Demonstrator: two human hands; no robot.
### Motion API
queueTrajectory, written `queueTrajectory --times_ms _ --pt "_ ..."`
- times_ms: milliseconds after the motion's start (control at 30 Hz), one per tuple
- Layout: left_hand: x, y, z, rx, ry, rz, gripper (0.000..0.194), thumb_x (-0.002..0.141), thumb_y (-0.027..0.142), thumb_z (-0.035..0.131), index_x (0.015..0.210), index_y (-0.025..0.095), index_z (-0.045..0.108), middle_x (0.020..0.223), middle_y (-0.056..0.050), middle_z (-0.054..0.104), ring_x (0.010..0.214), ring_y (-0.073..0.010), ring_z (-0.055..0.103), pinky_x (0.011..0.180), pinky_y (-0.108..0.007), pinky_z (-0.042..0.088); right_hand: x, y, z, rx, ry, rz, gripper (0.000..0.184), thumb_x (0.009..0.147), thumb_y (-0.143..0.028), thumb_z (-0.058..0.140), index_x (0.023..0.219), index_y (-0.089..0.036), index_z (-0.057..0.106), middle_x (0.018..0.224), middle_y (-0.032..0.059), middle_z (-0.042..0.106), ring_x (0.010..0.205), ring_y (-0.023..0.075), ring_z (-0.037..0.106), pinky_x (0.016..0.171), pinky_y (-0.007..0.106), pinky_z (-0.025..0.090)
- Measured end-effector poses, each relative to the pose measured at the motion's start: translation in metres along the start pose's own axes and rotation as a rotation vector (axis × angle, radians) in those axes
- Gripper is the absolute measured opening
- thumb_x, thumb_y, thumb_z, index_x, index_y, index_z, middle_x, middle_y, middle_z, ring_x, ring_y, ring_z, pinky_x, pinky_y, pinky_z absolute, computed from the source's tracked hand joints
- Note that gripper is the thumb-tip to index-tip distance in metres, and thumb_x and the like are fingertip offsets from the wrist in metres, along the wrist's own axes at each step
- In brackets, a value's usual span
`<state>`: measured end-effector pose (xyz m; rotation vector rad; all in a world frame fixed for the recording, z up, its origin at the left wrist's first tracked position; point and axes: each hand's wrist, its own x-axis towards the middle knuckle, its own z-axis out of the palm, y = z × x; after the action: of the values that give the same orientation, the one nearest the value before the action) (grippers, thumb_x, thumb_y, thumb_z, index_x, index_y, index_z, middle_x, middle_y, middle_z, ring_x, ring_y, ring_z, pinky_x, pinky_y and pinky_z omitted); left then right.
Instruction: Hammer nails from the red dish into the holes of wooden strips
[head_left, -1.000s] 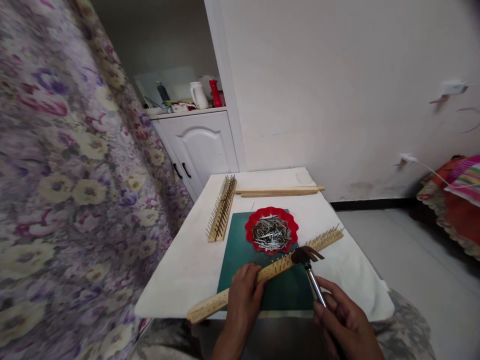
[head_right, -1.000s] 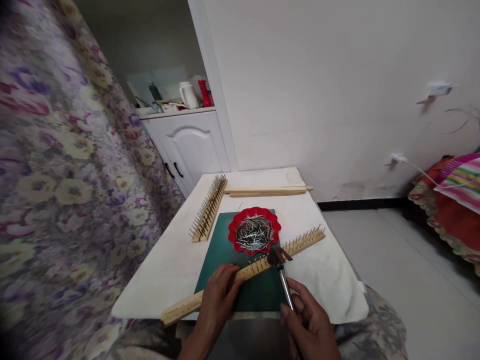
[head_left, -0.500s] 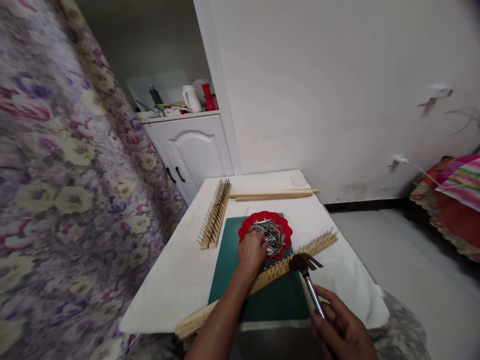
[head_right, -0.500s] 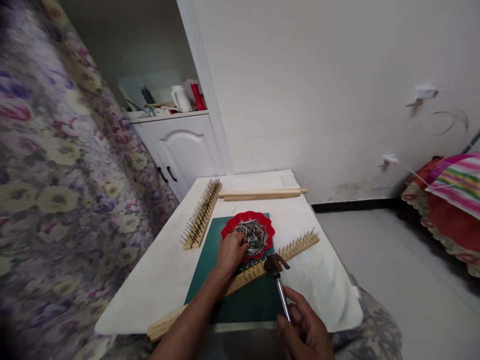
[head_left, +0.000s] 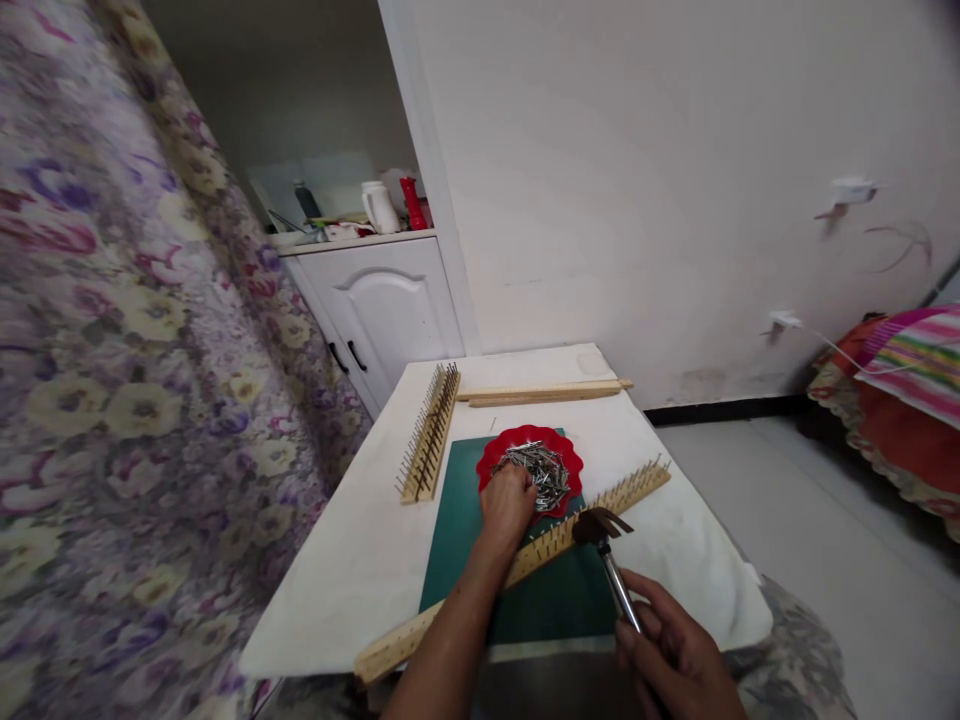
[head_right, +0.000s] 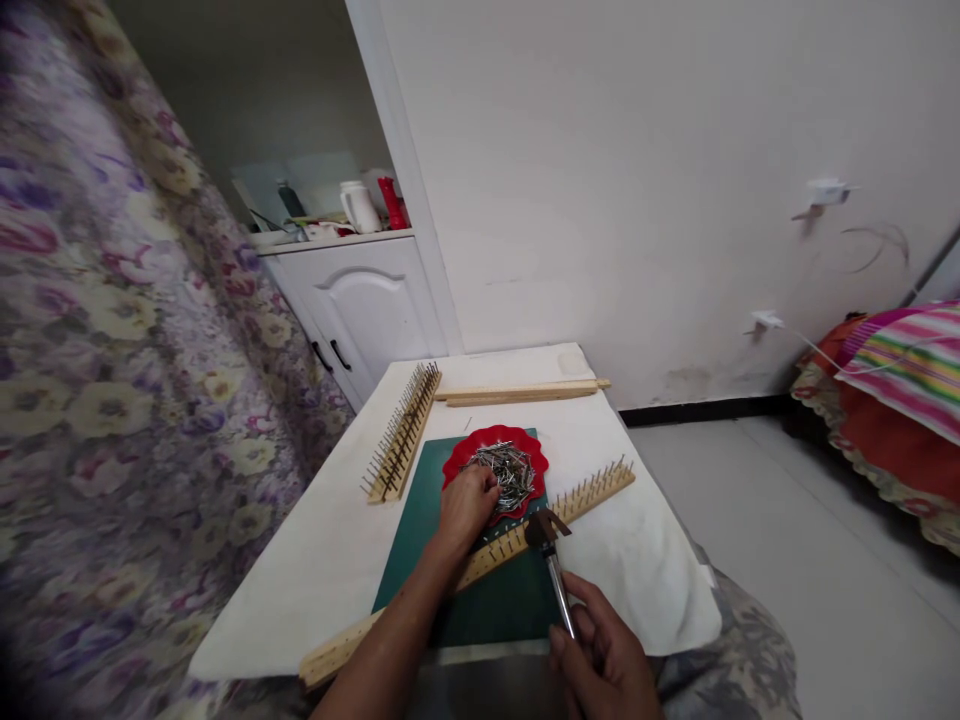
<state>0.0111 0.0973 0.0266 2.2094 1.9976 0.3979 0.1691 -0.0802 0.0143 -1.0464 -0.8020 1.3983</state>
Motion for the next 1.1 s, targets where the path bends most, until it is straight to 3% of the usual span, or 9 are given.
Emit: queueTrajectory --times_ms 133,300,600,800,933,1100 --pt "0.002 0.000 0.002 -0.004 -0.011 -0.011 0.014 0.081 0.022 0.053 0.079 0.020 0.067 0.092 -0.005 0.069 0.086 -0.0187 0.063 0.071 -0.025 0.042 0.001 0.004 -0.001 0.040 0.014 -0.035 0.045 0.074 -0.043 0.072 0.111 -0.023 0.055 0.054 -0.0049 0.061 0.037 0.0086 0.049 0.034 0.015 0.031" --pt "0.001 -0.002 0.005 -0.040 -0.002 -0.013 0.014 0.081 0.020 0.052 0.080 0.019 0.066 0.093 -0.006 0.068 0.086 -0.0184 0.062 0.073 -0.025 0.041 -0.001 -0.004 0.001 -0.062 0.044 -0.009 0.050 0.073 -0.048 0.070 0.112 -0.021 0.055 0.053 -0.0054 0.062 0.026 0.0032 0.036 0.026 0.013 0.021" --pt "-0.006 -0.010 0.003 -0.266 0.101 0.076 0.009 0.072 0.012 0.057 0.072 0.019 0.062 0.084 -0.001 0.063 0.075 -0.0150 0.057 0.063 -0.023 0.037 -0.001 0.000 0.003 -0.080 0.006 -0.014 0.051 0.074 -0.047 0.069 0.114 -0.021 0.053 0.053 -0.0069 0.059 0.027 0.0016 0.036 0.026 0.010 0.029" --pt "-0.010 -0.019 -0.007 -0.493 0.181 0.114 0.010 0.077 0.019 0.056 0.070 0.017 0.063 0.078 -0.001 0.062 0.074 -0.0137 0.058 0.067 -0.022 0.041 -0.001 -0.003 0.007 -0.089 0.005 -0.019 0.051 0.075 -0.048 0.069 0.114 -0.021 0.052 0.056 -0.0069 0.060 0.026 0.0006 0.037 0.025 0.009 0.029" --pt "-0.035 -0.019 -0.024 -0.849 0.198 0.057 0.019 0.082 0.030 0.052 0.076 0.016 0.064 0.071 -0.001 0.062 0.069 -0.0139 0.056 0.065 -0.023 0.041 0.002 -0.009 0.013 -0.090 0.053 -0.064 0.051 0.073 -0.046 0.071 0.114 -0.022 0.055 0.056 -0.0067 0.060 0.027 0.0021 0.037 0.024 0.010 0.030" --pt "-0.092 0.006 -0.028 -1.445 -0.016 -0.102 0.025 0.078 0.039 0.061 0.079 0.014 0.066 0.063 0.001 0.058 0.056 -0.0094 0.047 0.057 -0.020 0.035 0.007 -0.018 0.023 -0.049 0.044 -0.102 0.048 0.072 -0.041 0.073 0.113 -0.022 0.057 0.061 -0.0058 0.061 0.028 0.0007 0.037 0.027 0.011 0.029"
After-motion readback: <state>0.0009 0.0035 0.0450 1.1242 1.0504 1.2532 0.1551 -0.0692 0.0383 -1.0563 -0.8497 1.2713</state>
